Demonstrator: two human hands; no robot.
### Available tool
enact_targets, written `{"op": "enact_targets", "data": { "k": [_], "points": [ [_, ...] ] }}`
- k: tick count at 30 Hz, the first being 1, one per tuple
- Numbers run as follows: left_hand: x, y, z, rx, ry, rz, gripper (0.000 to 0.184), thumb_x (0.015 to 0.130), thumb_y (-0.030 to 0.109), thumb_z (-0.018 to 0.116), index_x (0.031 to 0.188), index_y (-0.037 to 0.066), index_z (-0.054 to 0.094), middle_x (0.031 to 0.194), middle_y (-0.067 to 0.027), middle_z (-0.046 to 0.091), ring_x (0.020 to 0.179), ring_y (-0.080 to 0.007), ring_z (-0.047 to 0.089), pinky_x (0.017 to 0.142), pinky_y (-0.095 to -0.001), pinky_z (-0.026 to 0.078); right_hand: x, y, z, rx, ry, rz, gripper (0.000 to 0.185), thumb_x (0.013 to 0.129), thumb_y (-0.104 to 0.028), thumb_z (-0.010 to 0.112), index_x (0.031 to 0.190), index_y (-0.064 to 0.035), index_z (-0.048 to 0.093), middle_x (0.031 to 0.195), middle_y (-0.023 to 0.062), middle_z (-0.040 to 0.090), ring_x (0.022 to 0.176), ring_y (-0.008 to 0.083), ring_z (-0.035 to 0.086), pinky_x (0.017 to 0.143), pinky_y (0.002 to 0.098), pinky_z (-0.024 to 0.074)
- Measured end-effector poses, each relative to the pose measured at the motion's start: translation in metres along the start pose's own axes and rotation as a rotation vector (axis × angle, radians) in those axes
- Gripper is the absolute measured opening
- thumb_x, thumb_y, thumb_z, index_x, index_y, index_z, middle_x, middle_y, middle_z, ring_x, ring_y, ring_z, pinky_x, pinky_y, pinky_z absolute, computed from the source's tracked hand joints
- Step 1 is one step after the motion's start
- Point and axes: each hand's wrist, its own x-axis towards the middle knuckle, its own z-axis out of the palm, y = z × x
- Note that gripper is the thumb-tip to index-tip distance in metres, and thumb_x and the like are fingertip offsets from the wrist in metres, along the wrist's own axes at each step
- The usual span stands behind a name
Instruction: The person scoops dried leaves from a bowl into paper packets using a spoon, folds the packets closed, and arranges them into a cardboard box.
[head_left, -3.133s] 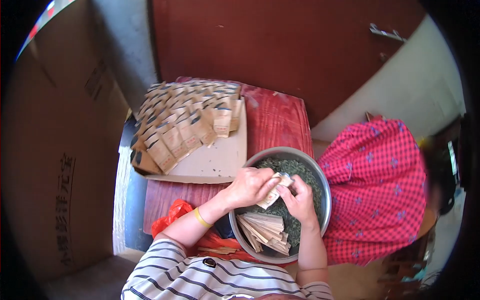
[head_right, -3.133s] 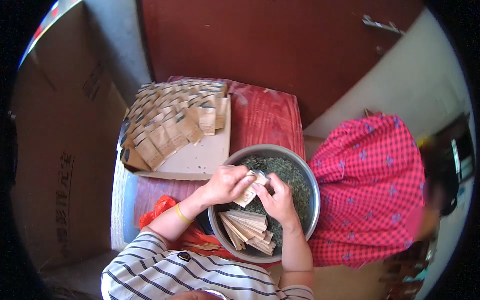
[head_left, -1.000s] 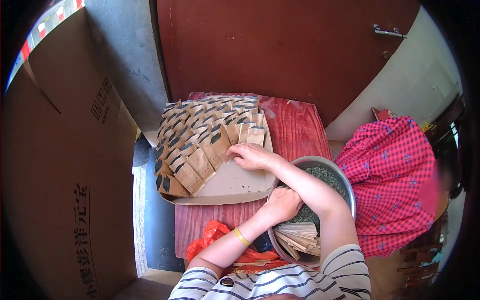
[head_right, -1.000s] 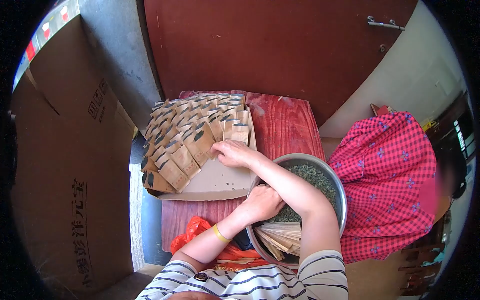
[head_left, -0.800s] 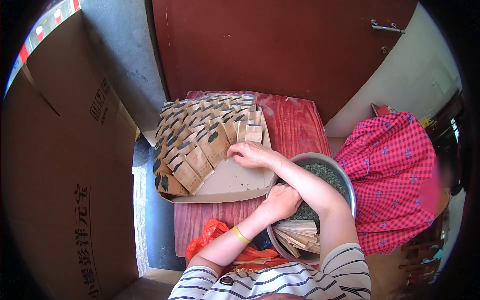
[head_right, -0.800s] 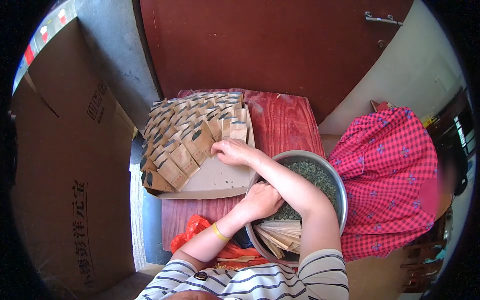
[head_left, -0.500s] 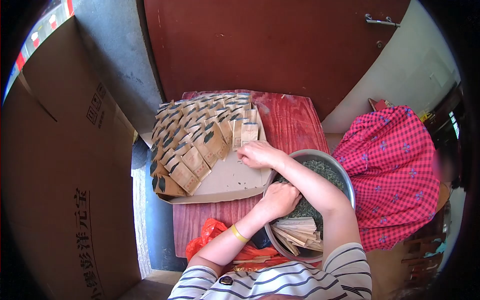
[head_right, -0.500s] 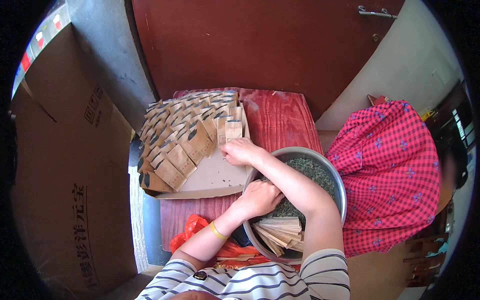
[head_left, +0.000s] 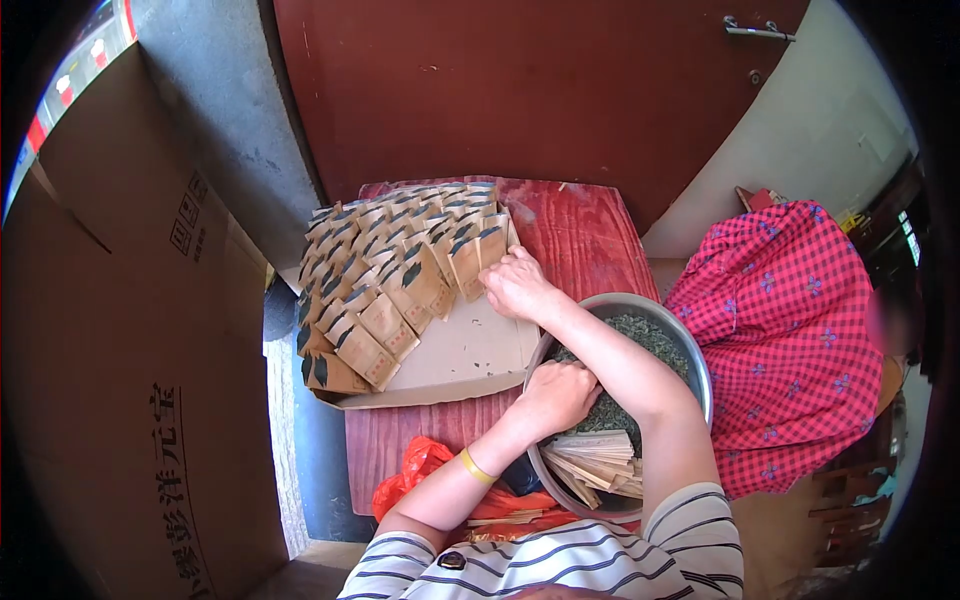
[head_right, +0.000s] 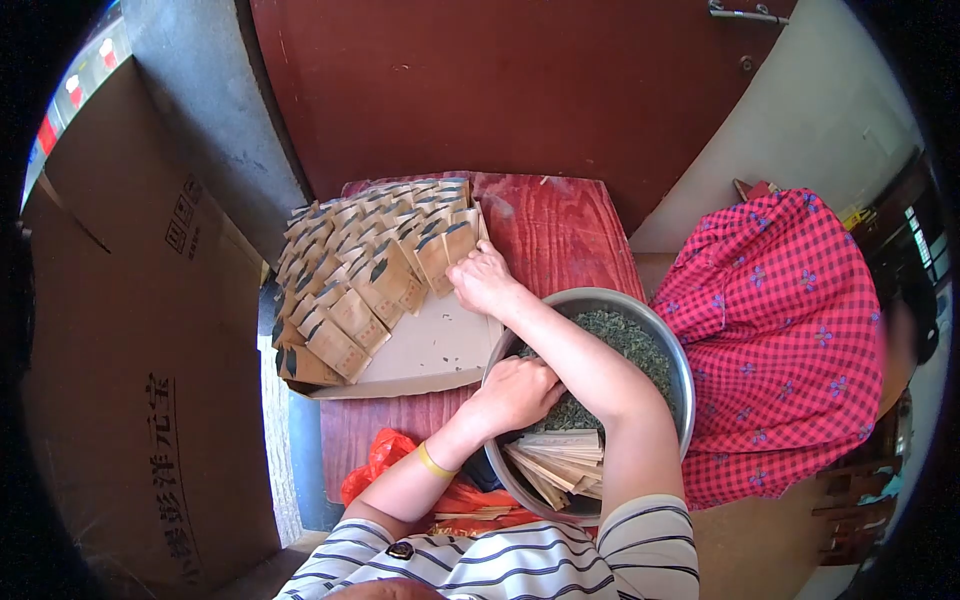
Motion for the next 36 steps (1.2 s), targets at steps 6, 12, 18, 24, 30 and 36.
{"op": "enact_targets", "data": {
  "k": [6, 12, 18, 24, 30, 36],
  "points": [
    [0.001, 0.002, -0.004, 0.019, -0.047, -0.019, 0.022, 0.09, 0.02, 0.061, 0.09, 0.0, 0.069, 0.084, -0.0245, 0.069, 0.079, -0.0391, 0.069, 0.074, -0.0484, 0.055, 0.003, -0.006, -0.005, 0.091, -0.149, 0.038, 0.018, 0.077, -0.015, 0.063, 0.091, -0.0077, 0.071, 0.086, 0.013, 0.073, 0.095, 0.0296, 0.069, 0.098, 0.0446, 0.0405],
    [0.002, 0.0, -0.002, 0.018, -0.062, -0.025, 0.021, 0.09, 0.02, 0.061, 0.09, 0.0, 0.069, 0.085, -0.0249, 0.069, 0.08, -0.04, 0.069, 0.074, -0.0494, 0.055, 0.002, -0.009, -0.005, 0.16, -0.077, 0.069, 0.029, 0.08, -0.017, 0.06, 0.106, -0.0065, 0.067, 0.104, 0.0139, 0.072, 0.102, 0.0279, 0.067, 0.098, 0.0433, 0.0416],
    [0.001, 0.003, -0.006, 0.016, -0.048, -0.012, 0.022, 0.09, 0.02, 0.062, 0.09, 0.0, 0.069, 0.085, -0.0248, 0.069, 0.081, -0.0401, 0.068, 0.074, -0.0493, 0.055, 0.002, -0.01, -0.006, 0.298, 0.034, 0.079, 0.027, 0.083, -0.018, 0.058, 0.106, -0.0062, 0.067, 0.106, 0.0147, 0.071, 0.102, 0.0301, 0.067, 0.094, 0.0447, 0.0455],
    [0.002, 0.0, -0.004, 0.034, -0.079, -0.012, 0.021, 0.089, 0.02, 0.063, 0.091, 0.0, 0.069, 0.086, -0.0241, 0.069, 0.081, -0.0405, 0.068, 0.075, -0.0491, 0.055, 0.002, -0.006, -0.004, 0.319, 0.014, 0.075, 0.023, 0.084, -0.018, 0.057, 0.1, -0.0083, 0.07, 0.096, 0.0137, 0.073, 0.093, 0.0334, 0.069, 0.092, 0.0466, 0.047],
    [0.001, -0.001, 0.001, -0.016, -0.017, 0.022, 0.02, 0.09, 0.019, 0.063, 0.099, 0.003, 0.071, 0.094, -0.0224, 0.07, 0.089, -0.0397, 0.068, 0.079, -0.0489, 0.054, -0.01, -0.002, 0.007, 0.358, 0.318, -0.017, 0.016, 0.086, -0.015, 0.057, 0.095, -0.0093, 0.069, 0.086, 0.0124, 0.07, 0.09, 0.0328, 0.067, 0.086, 0.0492, 0.0474],
    [-0.003, 0.006, -0.01, -0.12, -0.105, 0.043, 0.016, 0.086, 0.014, 0.069, 0.096, 0.002, 0.074, 0.097, -0.0172, 0.072, 0.089, -0.0353, 0.07, 0.08, -0.0421, 0.055, -0.082, -0.007, -0.078, 0.439, 0.282, 0.013, 0.016, 0.087, -0.015, 0.06, 0.097, -0.0084, 0.07, 0.086, 0.0093, 0.072, 0.081, 0.0323, 0.068, 0.08, 0.0455, 0.0516]
  ]
}}
